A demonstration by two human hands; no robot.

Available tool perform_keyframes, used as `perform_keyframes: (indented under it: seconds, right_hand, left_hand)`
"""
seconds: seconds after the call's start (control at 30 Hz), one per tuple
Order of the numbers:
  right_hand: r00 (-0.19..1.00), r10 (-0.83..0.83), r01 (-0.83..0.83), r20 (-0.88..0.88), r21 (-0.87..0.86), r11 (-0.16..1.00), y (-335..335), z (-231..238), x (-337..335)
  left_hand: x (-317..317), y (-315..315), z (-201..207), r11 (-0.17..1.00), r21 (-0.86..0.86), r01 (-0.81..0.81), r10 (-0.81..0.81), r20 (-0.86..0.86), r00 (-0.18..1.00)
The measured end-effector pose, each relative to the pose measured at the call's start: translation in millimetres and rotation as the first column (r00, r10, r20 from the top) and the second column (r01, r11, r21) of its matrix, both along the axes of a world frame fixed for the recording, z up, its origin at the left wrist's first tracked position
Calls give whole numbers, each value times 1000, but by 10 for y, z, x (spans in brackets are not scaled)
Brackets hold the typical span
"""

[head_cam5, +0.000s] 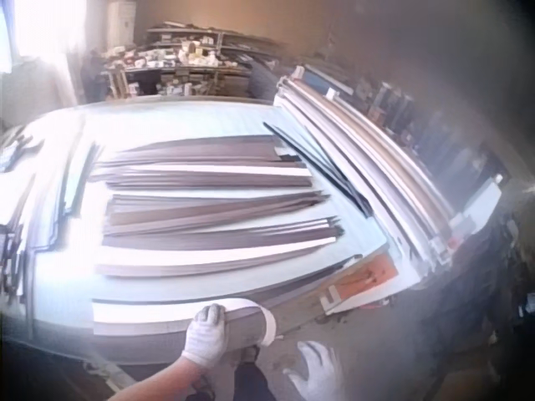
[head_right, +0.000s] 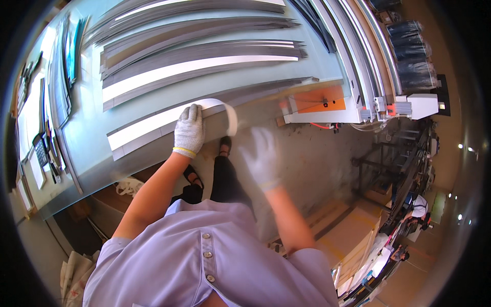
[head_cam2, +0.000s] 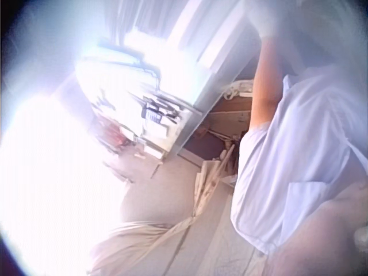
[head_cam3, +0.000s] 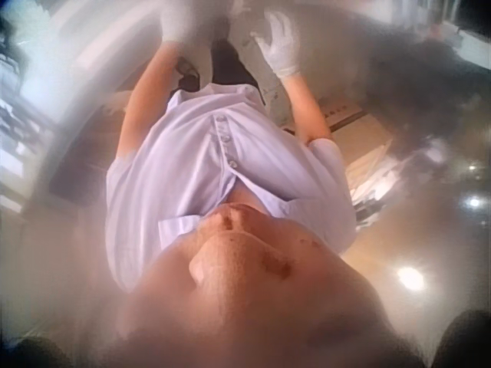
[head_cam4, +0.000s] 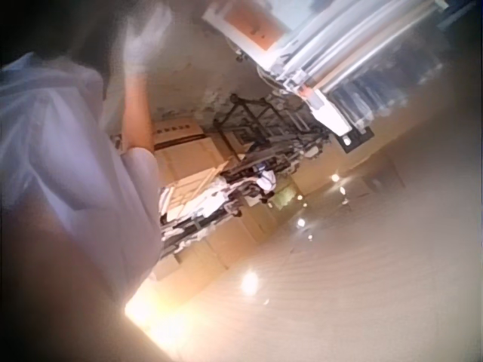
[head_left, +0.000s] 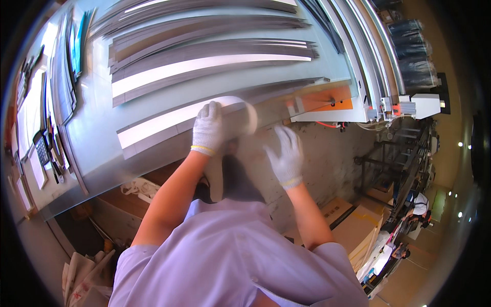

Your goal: The person peels the white protective paper backing off of several long silver strips one at a time on a work table.

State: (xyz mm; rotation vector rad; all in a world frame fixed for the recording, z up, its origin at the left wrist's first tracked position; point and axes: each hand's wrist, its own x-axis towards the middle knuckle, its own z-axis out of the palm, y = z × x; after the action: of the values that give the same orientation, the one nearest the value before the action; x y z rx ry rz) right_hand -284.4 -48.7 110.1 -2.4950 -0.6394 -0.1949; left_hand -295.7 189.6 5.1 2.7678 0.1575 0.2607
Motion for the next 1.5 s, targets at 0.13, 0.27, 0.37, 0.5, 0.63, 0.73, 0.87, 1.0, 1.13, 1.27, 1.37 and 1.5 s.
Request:
perform_keyframes:
  seconds: [0.13, 0.27, 0.37, 0.5, 0.63, 0.73, 0.87, 1.0, 1.13, 1.27, 1.37, 1.5]
  right_hand:
    - [980, 105, -83, 171, -132, 988, 891, -265, 573]
    - [997, 77, -63, 27, -344, 937, 1321, -667, 812]
    - [982, 188, -164, 25, -382, 910, 1351, -799, 830]
    - [899, 412, -359, 150, -290, 887, 1275, -603, 634]
    - [859, 477, -436, 189, -221, 872, 1282, -339, 327]
    - [816, 552, -515, 171, -221, 828, 1265, -90, 59]
    - [756, 624, -602, 197, -166, 781, 1200, 122, -303]
    - [686, 689, -683, 234, -121, 721, 1156, 377, -585]
    - [648, 743, -728, 169, -149, 669, 1037, 645, -801]
    - [629, 753, -739, 192, -151, 656, 812, 715, -920]
    - [632, 770, -753, 94, -162, 638, 651, 580, -861]
    - [868, 493, -483, 63, -128, 866, 760, 326, -582]
  left_hand:
    - [12, -54, 60, 995, -92, -23, 17, -66, 998]
    - [35, 8, 168, 997, -79, 27, -34, -95, 995]
    - [-32, 62, -56, 998, -58, 5, -8, -45, 999]
    - [-153, 154, 83, 996, -84, -30, 23, -83, 996]
    - [-356, 342, -1, 992, -61, -106, 104, -36, 994]
    - [-569, 566, -45, 986, -59, -156, 156, 9, 988]
    - [-866, 880, 12, 990, 32, -140, 140, 22, 990]
    - [-1164, 1153, 52, 980, 41, -195, 195, 2, 981]
    - [-1414, 1379, 90, 960, 55, -274, 267, 110, 957]
    - [-1642, 1585, 90, 939, 53, -341, 331, 134, 934]
    - [-1734, 1637, 35, 927, 90, -364, 344, 185, 921]
    - [-1723, 1539, 11, 897, 79, -435, 427, 96, 899]
